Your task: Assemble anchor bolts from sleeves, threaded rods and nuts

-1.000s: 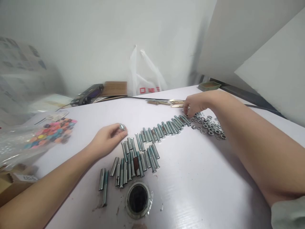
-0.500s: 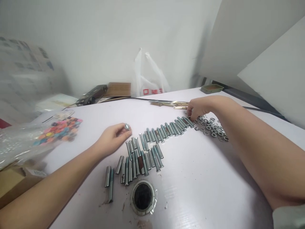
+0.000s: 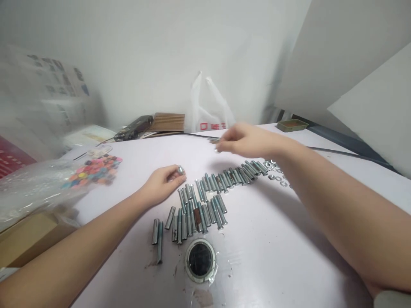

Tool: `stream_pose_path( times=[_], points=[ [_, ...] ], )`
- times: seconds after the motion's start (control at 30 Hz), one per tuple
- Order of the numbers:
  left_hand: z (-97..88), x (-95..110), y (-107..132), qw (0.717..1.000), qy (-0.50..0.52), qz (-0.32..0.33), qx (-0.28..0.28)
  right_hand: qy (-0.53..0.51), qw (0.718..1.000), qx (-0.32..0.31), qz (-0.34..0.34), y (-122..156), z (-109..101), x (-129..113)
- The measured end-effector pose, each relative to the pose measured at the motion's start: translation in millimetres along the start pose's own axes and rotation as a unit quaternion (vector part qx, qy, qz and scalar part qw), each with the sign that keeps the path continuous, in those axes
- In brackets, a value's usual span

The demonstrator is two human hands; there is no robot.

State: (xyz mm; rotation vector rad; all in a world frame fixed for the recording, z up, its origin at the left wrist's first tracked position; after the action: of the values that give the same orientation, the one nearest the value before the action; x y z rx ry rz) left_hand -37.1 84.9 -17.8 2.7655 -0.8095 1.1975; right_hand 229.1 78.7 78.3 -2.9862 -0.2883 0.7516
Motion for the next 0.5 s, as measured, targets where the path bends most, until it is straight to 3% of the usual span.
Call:
stream_pose_path(
  times=[0.1, 0.2, 0.27, 0.4, 0.5],
  points=[
    [-0.2, -0.7, -0.1, 1.000, 0.007, 0.004, 0.000, -0.014, 0.996, -0.053, -0.068, -3.0, 27.8, -36.5],
    [-0.1, -1.6, -0.3, 1.000, 0.006, 0.006, 0.003, 0.045, 0.997, -0.040, -0.047, -12.2, 31.8, -31.2],
    [0.0, -1.7, -0.3, 1.000, 0.003, 0.007, 0.003, 0.100, 0.994, -0.046, 0.016, -19.1, 21.9, -3.9],
    [-0.5, -0.6, -0.1, 1.000, 0.005, 0.006, 0.002, 0.178, 0.961, -0.111, 0.178, -27.0, -5.7, 78.1],
    [-1.3, -0.1, 0.1, 1.000, -0.002, 0.002, 0.001, 0.188, 0.939, -0.152, 0.242, -25.2, -13.5, 126.3]
  ],
)
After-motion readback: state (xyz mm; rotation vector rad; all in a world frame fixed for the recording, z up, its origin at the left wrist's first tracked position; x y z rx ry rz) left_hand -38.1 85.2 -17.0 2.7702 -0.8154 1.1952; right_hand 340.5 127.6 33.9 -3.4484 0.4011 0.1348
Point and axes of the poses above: each hand's wrist, its own y-axis away from the middle knuckle, its own z-axis out of the palm, x = y × z, the point moved 2 cm from there along -y, towards the middle knuckle, and after that the axes turned 3 degrees about y, right-handed, at the moved point
